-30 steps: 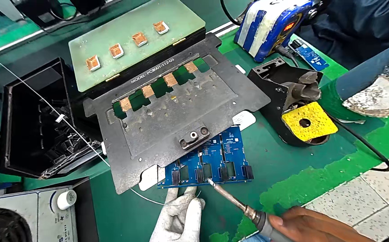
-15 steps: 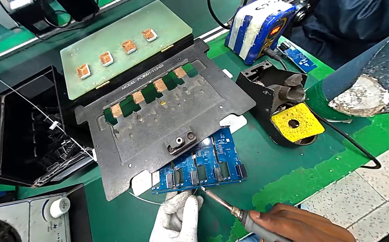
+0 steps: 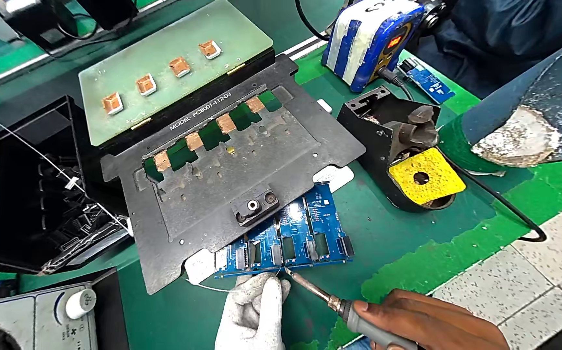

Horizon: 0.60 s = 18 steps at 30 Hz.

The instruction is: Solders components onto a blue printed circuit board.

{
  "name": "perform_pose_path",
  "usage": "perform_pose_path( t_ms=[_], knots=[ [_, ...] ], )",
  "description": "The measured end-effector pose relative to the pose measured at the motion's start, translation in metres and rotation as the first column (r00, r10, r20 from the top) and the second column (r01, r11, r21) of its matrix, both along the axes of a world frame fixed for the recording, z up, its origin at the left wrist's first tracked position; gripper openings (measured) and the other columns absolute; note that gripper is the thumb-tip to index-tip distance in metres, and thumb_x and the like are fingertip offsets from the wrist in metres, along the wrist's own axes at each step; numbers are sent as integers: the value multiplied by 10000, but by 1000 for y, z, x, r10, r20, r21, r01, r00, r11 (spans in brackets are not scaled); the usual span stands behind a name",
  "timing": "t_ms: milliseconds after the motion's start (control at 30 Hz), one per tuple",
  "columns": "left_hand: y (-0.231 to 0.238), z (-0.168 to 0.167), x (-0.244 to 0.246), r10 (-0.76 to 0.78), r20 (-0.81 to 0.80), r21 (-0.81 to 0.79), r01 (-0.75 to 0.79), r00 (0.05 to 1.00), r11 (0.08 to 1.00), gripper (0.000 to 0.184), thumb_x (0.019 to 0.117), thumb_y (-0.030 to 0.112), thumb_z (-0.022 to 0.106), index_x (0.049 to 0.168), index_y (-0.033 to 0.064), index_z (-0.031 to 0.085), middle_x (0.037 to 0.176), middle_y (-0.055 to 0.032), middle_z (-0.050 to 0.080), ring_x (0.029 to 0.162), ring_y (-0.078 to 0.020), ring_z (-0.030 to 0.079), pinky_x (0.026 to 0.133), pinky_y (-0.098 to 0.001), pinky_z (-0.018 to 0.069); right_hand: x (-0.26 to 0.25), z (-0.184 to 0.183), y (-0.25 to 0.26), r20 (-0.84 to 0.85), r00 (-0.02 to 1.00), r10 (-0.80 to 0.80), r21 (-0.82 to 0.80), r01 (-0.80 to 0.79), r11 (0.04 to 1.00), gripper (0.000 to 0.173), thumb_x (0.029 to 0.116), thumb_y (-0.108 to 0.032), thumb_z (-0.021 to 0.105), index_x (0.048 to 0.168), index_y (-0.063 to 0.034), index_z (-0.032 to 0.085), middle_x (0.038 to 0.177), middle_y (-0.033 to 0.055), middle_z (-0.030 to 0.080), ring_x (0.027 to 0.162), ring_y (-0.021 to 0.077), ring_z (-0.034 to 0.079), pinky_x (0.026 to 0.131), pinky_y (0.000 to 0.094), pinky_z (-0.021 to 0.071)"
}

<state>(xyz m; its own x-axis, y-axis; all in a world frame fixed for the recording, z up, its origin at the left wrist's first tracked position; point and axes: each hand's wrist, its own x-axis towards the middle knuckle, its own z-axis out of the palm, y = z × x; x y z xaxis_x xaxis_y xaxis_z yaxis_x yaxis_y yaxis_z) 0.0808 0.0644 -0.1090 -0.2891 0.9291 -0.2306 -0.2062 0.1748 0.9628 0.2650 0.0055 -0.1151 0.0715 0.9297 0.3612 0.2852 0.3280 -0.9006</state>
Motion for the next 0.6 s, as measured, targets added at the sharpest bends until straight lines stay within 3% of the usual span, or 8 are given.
perform_pose_path(
  t_ms=[133,333,600],
  knots=[
    [1,-6,1,-12,2,48,12,1000,999,121,917,-54,658,1001,-122,604,991,-222,665,869,-234,736,786,-380,658,1,0,0,1,1000,-3,-1,3,1000,313,981,-260,619,1169,-57,766,783,104,716,700,142,674,617,267,549],
    [-1,-12,-2,-4,-53,73,8,999,997,142,925,-26,672,1020,-118,617,1026,-255,663,893,-274,738,817,-407,655,3,2,2,3,1000,2,-3,-2,1000,315,982,-258,615,1177,-59,762,797,107,724,706,148,679,623,269,551],
    [-1,-9,1,16,-46,48,-14,999,999,135,902,-57,672,1000,-119,604,1085,-265,642,894,-263,735,787,-390,658,1,3,6,-8,1000,20,-12,-20,1000,297,973,-210,619,1169,-39,763,809,117,730,709,152,676,633,270,547]
  ],
)
